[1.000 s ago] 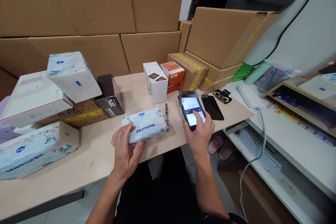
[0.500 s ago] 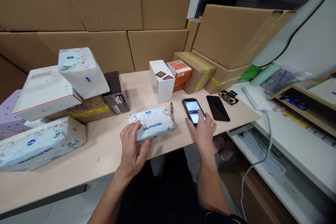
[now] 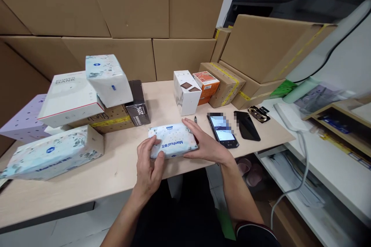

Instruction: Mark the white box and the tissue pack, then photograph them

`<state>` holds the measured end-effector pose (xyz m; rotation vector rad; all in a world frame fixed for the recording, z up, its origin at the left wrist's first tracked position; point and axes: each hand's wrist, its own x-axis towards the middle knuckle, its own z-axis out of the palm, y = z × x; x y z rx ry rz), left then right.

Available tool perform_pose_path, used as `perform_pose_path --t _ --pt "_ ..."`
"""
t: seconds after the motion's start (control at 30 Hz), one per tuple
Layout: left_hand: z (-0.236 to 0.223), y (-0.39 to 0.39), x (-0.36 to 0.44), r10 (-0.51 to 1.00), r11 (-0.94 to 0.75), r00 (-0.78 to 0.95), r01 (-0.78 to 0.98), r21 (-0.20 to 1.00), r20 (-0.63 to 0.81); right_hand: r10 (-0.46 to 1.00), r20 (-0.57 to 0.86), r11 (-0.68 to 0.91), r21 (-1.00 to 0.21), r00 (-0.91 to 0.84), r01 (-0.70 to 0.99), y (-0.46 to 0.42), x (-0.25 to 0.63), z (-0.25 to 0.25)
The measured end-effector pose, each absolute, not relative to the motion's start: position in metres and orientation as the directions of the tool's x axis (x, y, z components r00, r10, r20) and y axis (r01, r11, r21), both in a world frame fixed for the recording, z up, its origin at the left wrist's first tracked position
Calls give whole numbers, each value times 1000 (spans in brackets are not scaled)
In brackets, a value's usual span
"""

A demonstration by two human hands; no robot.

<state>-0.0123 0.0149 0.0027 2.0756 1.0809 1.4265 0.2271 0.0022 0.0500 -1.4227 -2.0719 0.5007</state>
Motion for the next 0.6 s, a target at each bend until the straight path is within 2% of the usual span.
perform_pose_path --t 0.1,0.23,0.33,0.4,0.5,0.53,0.6 --pt "-2 14 -12 787 -608 120 319 727 606 947 238 320 -700 -214 639 -2 225 51" --pt "-9 14 -13 799 -582 -62 171 795 598 968 234 246 -820 -89 517 -13 228 58" --pt "-10 13 -15 814 -554 -99 162 817 572 940 330 256 -847 82 466 -15 243 68" --pt "-10 13 -16 832 -530 -71 185 827 550 849 477 325 -811 226 487 -10 258 79" --pt "-10 13 -17 847 -515 -29 205 832 531 596 699 403 -687 396 605 5 283 104" --pt "-10 13 -17 850 -511 -16 210 833 526 524 735 383 -655 431 651 13 292 115" --pt "-10 13 -17 854 -509 11 220 832 520 431 754 237 -625 496 744 32 309 135"
